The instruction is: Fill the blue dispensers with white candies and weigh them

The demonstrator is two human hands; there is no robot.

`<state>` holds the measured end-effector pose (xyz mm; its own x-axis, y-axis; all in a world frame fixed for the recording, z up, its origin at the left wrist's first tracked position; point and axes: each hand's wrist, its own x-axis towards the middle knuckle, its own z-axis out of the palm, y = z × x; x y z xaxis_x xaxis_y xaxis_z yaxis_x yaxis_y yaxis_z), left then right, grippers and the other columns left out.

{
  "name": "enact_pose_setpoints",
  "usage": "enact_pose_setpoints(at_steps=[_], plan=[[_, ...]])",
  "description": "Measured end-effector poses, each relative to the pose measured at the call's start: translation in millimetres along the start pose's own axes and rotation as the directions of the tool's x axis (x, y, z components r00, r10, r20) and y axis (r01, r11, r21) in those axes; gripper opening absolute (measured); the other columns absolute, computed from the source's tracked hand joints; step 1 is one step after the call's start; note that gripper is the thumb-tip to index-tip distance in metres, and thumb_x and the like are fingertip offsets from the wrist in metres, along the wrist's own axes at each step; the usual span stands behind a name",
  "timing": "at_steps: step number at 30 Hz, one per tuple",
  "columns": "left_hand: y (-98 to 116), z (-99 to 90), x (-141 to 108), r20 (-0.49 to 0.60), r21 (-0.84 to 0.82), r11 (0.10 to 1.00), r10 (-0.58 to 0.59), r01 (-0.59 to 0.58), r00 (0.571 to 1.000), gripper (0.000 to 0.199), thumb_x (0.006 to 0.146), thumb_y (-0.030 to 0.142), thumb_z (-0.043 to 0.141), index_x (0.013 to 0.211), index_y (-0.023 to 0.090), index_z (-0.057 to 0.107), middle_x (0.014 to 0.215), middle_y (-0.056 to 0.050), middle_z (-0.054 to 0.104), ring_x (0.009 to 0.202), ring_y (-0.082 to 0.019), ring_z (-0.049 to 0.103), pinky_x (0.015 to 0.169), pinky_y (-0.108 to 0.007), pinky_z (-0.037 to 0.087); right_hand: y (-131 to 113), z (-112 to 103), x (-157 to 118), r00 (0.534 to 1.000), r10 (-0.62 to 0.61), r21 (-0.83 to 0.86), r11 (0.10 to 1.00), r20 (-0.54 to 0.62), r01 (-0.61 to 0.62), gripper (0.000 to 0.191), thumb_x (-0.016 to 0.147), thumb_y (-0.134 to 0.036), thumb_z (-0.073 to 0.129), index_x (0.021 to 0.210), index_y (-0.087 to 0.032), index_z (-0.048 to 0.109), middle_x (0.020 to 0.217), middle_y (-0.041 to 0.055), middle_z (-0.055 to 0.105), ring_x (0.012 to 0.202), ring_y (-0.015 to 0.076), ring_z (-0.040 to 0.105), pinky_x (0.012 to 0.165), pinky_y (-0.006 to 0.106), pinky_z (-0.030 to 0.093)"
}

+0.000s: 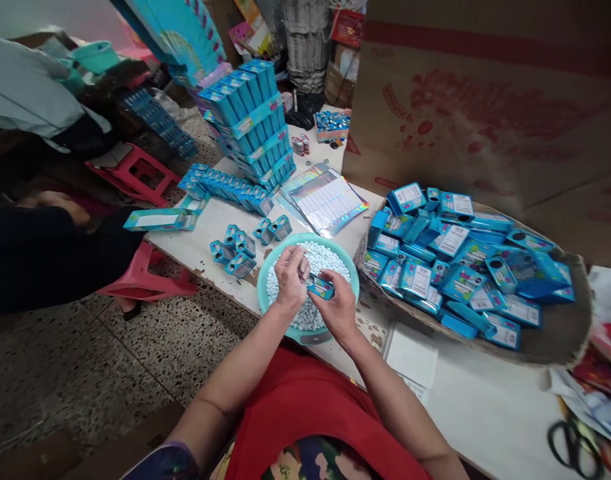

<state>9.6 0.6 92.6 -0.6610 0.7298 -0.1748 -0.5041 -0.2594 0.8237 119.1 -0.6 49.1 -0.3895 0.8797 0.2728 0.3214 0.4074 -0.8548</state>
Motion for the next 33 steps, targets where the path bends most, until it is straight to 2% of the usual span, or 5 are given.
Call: enact_pose_setpoints(at_steps=[6,11,21,29,33], plan=[[-24,-38.2,24,-0.031,0.361,0.931,0.063,-0.048,0.998,0.022,0.078,0.041,0.06,0.078,0.02,0.052,0.052,0.007,0.041,0.046,-0.009,0.041,0.043,-0.019,0.032,-1,-46,-22,0.996,0.075,0.121,0.99,-0.057,-0.068,0.037,0.07,-0.023,0.073,0.104,-0.023,0.059,0.097,0.0026,0.066,0.09,0.0184,0.064,0.081,0.031,0.052],[-73,-89.5,34,0.211,0.923,0.351,-0.115,-0.16,0.971,0.034,0.08,0.049,0.053,0.097,0.02,0.061,0.105,-0.009,0.064,0.105,-0.027,0.057,0.087,-0.039,0.047,17,-129,-86,0.946,0.215,-0.065,0.969,-0.242,-0.237,0.035,0.073,-0.029,0.073,0.105,-0.023,0.059,0.094,0.0032,0.064,0.084,0.0184,0.063,0.073,0.031,0.054],[-103,-80.1,11,0.507,0.86,-0.037,-0.038,-0.508,0.861,0.047,0.087,0.048,0.046,0.124,0.019,0.05,0.132,-0.015,0.051,0.128,-0.031,0.04,0.107,-0.045,0.028,120,-171,-159,0.861,0.131,-0.419,0.831,-0.491,-0.366,0.03,0.082,-0.039,0.066,0.104,-0.021,0.057,0.097,0.0088,0.062,0.094,0.0255,0.061,0.081,0.046,0.053],[-105,-79.2,15,0.495,0.837,-0.112,-0.262,-0.536,0.828,0.066,0.078,0.053,0.058,0.133,0.018,0.046,0.143,-0.019,0.035,0.131,-0.038,0.031,0.105,-0.05,0.029,122,-204,-22,0.855,0.345,-0.418,0.761,-0.387,-0.496,0.062,0.078,-0.049,0.066,0.126,-0.014,0.046,0.118,0.0176,0.059,0.111,0.0302,0.056,0.095,0.047,0.044],[-106,-78.7,16,0.438,0.852,-0.202,-0.23,-0.483,0.869,0.059,0.077,0.045,0.059,0.129,0.019,0.05,0.132,-0.018,0.043,0.121,-0.039,0.04,0.098,-0.051,0.035,151,-188,50,0.664,0.728,-0.505,0.515,-0.168,-0.693,0.096,0.061,-0.049,0.08,0.132,-0.001,0.036,0.117,0.0284,0.058,0.11,0.0412,0.055,0.092,0.055,0.042]])
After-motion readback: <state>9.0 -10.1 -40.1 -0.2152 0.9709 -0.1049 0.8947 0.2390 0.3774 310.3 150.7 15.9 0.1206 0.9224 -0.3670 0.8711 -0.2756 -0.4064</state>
